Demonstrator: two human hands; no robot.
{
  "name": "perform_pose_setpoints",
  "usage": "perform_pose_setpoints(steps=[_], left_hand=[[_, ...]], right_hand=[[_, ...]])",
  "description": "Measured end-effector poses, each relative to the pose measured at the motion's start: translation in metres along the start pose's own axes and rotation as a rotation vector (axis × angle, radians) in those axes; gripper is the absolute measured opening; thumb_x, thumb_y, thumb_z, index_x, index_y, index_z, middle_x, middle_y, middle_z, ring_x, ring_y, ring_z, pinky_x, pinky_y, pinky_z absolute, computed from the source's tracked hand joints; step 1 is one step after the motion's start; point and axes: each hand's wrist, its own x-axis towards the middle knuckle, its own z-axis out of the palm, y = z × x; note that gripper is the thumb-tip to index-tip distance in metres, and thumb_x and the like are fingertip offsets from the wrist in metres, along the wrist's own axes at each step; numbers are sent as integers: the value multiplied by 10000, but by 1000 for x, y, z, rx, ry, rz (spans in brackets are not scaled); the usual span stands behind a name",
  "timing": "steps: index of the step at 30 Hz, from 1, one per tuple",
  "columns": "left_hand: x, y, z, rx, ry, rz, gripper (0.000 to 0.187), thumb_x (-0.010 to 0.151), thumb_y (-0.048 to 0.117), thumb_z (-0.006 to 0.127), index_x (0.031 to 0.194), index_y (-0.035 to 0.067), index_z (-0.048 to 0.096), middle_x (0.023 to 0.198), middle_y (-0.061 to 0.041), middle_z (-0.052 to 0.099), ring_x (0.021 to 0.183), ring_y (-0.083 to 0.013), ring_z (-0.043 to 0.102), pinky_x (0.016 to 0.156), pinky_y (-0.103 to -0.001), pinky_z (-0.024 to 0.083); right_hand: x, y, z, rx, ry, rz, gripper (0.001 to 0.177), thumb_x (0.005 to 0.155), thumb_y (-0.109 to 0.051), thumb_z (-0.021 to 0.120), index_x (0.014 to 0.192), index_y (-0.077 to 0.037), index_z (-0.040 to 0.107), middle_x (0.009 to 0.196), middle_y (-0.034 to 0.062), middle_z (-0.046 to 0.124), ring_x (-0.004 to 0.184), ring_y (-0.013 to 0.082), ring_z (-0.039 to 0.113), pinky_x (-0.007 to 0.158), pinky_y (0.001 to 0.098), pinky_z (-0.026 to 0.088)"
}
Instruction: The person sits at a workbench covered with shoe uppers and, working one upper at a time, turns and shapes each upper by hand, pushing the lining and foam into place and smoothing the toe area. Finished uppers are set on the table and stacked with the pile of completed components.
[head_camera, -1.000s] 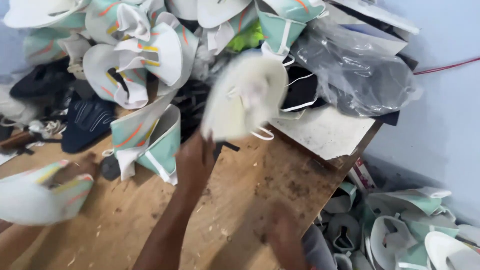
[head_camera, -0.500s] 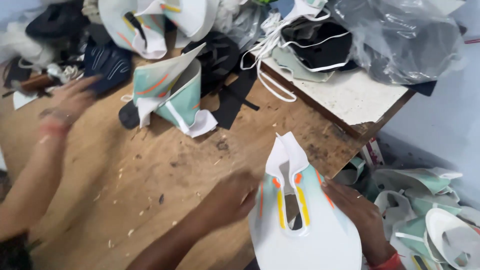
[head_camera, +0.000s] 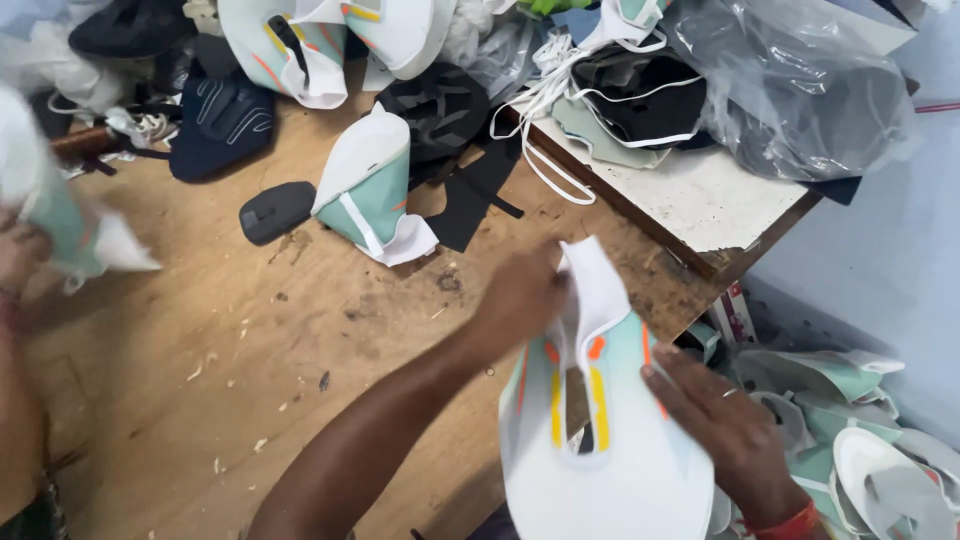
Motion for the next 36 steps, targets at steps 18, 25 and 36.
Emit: perform_pose_setpoints(steps=[18, 25, 36], left_hand=[[-38, -115, 126, 172, -114, 788, 194, 987, 97, 583, 1149, 7, 639, 996, -161, 684, 887, -316, 688, 827, -450, 567], [49, -142, 130, 456, 327, 749, 370, 933, 237, 565, 1253, 84, 670, 1261, -180, 648, 1100, -391, 615, 846, -516, 516], [62, -123, 112, 126, 166, 407, 353, 991, 254, 641, 1285, 60, 643, 1269, -195, 671, 1171, -374, 629, 1000, -483, 500]], right_hand=[[111, 17, 10, 97, -250, -5, 250, 886, -161, 628, 1098, -138, 758, 820, 141, 717, 757, 354, 690, 655, 473, 522], [108, -75, -19, -207, -900, 178, 353, 1004, -536, 494, 1053, -283, 735, 751, 36, 664, 713, 211, 686, 683, 397, 568], [40, -40, 91, -238, -388, -228, 692, 821, -474, 594, 1401, -95, 584, 1445, 153, 548, 1378, 331, 462, 1130, 582, 272]])
